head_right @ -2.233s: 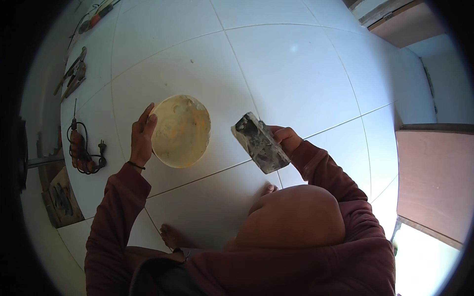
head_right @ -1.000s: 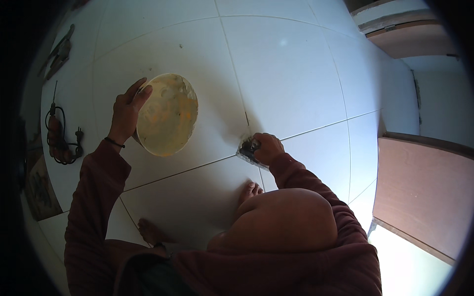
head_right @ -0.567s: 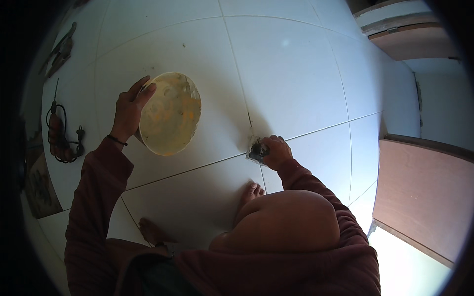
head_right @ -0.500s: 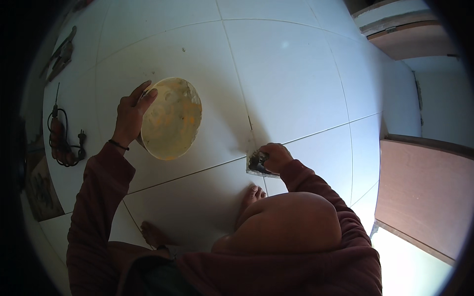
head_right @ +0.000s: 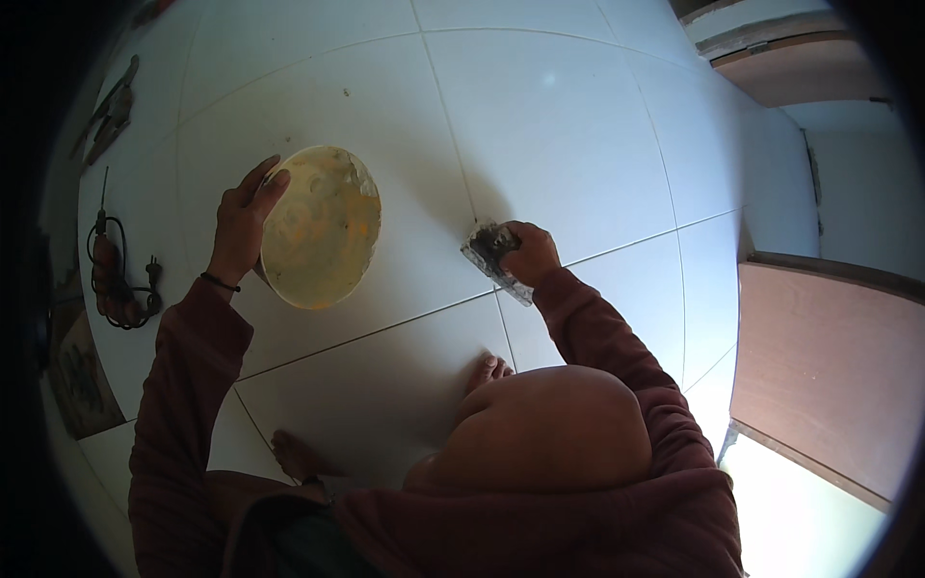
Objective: Applying grout to the joints between floor tiles using a hand float and a bucket of mixture.
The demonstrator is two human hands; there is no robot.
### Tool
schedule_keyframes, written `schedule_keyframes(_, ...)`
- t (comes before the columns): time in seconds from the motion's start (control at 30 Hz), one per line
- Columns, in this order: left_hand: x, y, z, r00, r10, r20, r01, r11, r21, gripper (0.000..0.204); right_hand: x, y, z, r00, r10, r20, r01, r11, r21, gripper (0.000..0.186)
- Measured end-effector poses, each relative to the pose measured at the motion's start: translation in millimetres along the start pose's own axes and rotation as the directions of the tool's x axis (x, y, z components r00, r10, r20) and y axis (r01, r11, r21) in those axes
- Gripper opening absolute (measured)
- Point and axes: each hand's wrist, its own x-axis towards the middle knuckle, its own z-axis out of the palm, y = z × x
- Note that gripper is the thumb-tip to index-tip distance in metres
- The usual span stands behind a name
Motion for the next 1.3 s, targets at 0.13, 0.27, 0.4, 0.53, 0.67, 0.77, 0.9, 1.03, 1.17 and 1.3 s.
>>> schedule_keyframes(0.13,1,1,1,1.000,0.009,-0.012,-0.009,0.999,-0.032,0.058,0,-5,8,0.898,0.213,0.384,-0.147,0.970,-0.194,0.037)
schedule_keyframes(0.27,2,7,-1,1.000,0.009,-0.019,-0.008,0.996,0.093,0.058,8,12,9,0.995,-0.058,-0.084,0.038,0.975,-0.221,0.035)
schedule_keyframes(0.4,-4,-1,0,1.000,0.006,-0.014,-0.005,0.998,0.056,0.058,0,-12,3,0.869,0.274,0.413,-0.198,0.956,-0.218,0.032)
schedule_keyframes(0.53,-6,-2,5,1.000,0.010,-0.014,-0.009,0.997,0.078,0.058,5,18,17,0.966,-0.243,-0.092,0.193,0.907,-0.373,0.032)
schedule_keyframes(0.67,-3,7,2,1.000,0.016,0.010,-0.016,0.997,0.070,0.057,-1,-6,10,0.889,0.170,0.424,-0.058,0.963,-0.263,0.039)
schedule_keyframes(0.77,-1,-4,2,0.999,0.026,-0.041,-0.018,0.984,0.179,0.055,14,10,-4,1.000,0.017,-0.023,-0.019,0.997,-0.071,0.041)
schedule_keyframes(0.9,-5,4,-1,1.000,0.007,-0.012,-0.006,0.998,0.066,0.058,11,5,9,0.999,-0.036,0.013,0.038,0.979,-0.200,0.033)
schedule_keyframes(1.03,4,-7,2,1.000,-0.019,-0.019,0.021,0.991,0.129,0.059,-7,4,14,0.851,0.171,0.497,-0.149,0.985,-0.083,0.038)
schedule_keyframes(1.17,-3,-1,4,1.000,0.017,-0.013,-0.015,0.982,0.188,0.057,23,-4,-13,0.991,-0.033,0.132,0.043,0.997,-0.069,0.046)
schedule_keyframes(1.3,0,1,0,0.999,-0.031,-0.013,0.031,0.999,0.009,0.058,44,-2,-8,0.969,-0.186,0.165,0.233,0.909,-0.345,0.038)
